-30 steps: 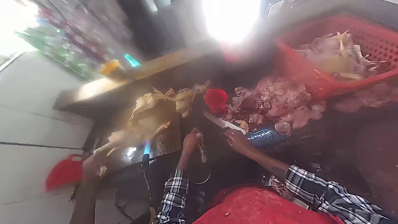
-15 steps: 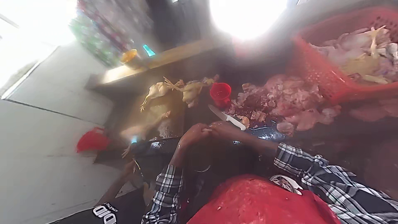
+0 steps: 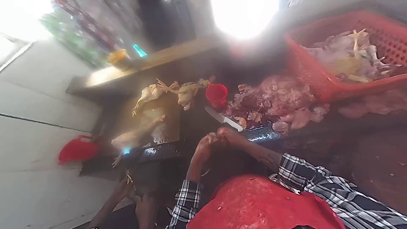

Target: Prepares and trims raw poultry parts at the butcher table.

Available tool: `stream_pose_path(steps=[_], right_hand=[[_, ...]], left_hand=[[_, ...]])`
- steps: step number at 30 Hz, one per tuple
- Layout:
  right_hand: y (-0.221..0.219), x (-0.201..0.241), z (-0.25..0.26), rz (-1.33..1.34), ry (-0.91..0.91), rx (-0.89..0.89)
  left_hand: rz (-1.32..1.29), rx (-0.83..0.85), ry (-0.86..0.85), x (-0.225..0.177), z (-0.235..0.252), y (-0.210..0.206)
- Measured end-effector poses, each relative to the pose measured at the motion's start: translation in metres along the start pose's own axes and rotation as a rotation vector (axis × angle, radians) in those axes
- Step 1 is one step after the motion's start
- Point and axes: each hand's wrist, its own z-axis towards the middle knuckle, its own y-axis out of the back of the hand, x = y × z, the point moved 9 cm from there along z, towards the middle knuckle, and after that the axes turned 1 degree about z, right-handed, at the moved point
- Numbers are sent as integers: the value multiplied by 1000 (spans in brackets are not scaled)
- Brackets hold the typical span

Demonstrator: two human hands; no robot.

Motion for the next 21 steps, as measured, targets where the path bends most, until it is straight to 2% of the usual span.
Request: stream_pose_path(steps=[1, 3, 6, 9, 11, 13, 16, 21], right_hand=[[7, 2, 0, 51, 20, -33], [20, 2, 0, 25, 28, -37], [19, 15, -7, -202, 51, 126], [11, 13, -14, -361, -132, 232], [5, 1, -15, -546, -226, 295], [-9, -4, -13, -725, -167, 380], [-32, -5, -11, -909, -62, 413], [-47, -36, -16, -1002, -115, 449]], left_hand=[[-83, -15, -10, 0, -3, 0], [-76, -28, -32, -8, -8, 0], [192, -40, -93, -32, -14, 0], [402, -86, -65, -52, -20, 6], [441, -92, -29, -57, -22, 6], [431, -74, -9, -58, -23, 2], [425, -28, 9, -53, -26, -2], [833, 43, 178, -22, -38, 15]])
